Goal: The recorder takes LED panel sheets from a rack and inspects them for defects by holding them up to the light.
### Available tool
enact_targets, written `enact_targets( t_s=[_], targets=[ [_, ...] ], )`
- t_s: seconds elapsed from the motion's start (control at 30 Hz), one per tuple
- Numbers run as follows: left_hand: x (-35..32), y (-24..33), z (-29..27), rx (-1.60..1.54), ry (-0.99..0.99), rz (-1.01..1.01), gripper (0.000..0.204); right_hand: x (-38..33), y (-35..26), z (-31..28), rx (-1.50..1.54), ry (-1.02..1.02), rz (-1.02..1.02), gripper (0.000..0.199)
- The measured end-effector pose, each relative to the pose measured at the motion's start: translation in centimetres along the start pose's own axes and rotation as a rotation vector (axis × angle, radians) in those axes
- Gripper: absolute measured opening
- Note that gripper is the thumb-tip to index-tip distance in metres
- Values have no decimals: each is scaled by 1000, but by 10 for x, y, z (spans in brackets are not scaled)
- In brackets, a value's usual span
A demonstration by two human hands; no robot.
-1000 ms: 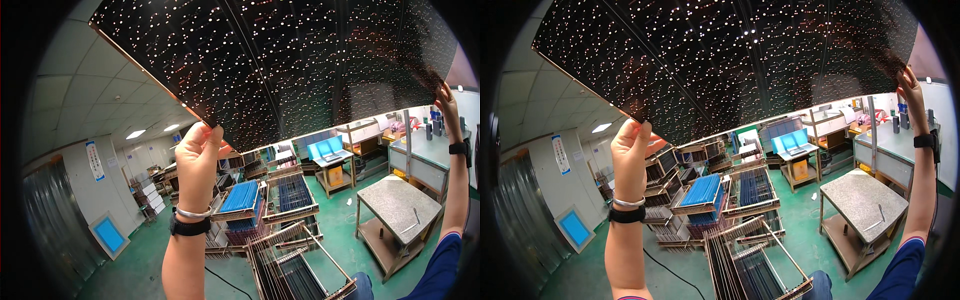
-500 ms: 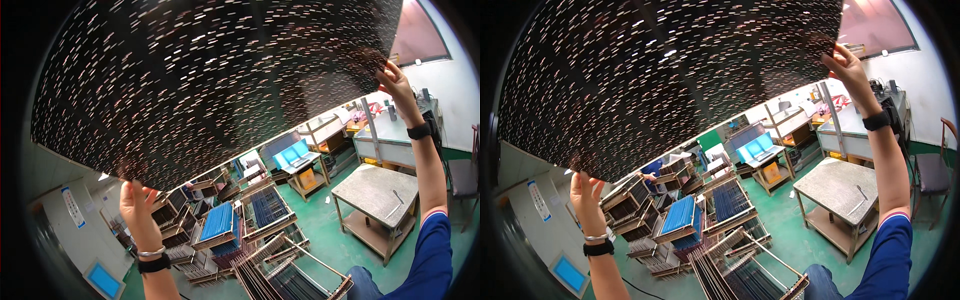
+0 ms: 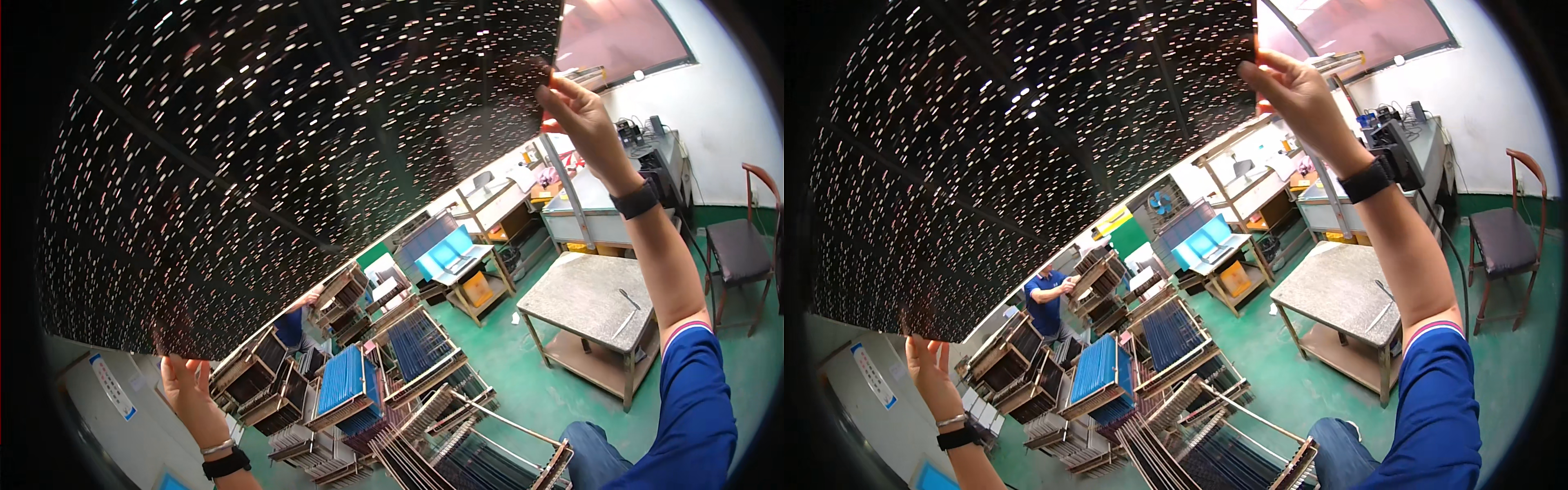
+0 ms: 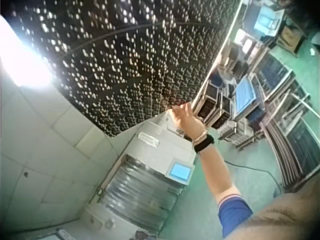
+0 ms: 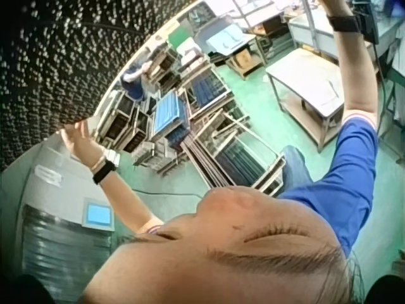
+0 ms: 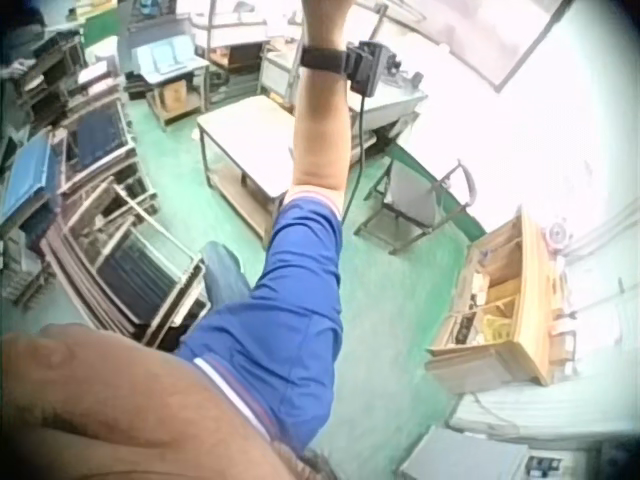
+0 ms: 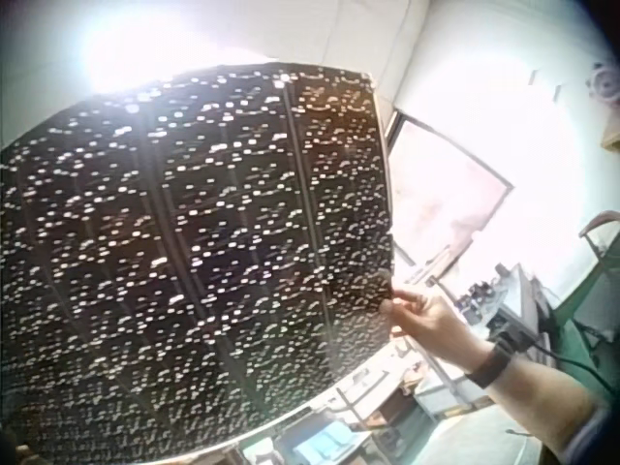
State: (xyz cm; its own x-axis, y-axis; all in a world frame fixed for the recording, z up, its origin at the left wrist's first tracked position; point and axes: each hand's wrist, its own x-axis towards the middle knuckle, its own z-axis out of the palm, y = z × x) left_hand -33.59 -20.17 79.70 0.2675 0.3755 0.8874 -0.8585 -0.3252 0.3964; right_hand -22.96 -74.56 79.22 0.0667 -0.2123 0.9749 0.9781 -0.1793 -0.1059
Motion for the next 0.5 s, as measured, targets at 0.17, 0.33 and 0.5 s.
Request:
enact_targets(
  t_s=[0.17, 0.33, 0.5],
  targets=[
    [-1, -1, -1, 13, -20, -22, 24, -1, -14, 4, -38, -9, 11, 50],
    [2, -11, -8, 29, -23, -67, 20, -4, -11, 10, -48, 1, 20, 60],
    [4, -20, -5, 41, -13, -94, 24, -6, -14, 3, -77, -27, 0, 55]
  ],
)
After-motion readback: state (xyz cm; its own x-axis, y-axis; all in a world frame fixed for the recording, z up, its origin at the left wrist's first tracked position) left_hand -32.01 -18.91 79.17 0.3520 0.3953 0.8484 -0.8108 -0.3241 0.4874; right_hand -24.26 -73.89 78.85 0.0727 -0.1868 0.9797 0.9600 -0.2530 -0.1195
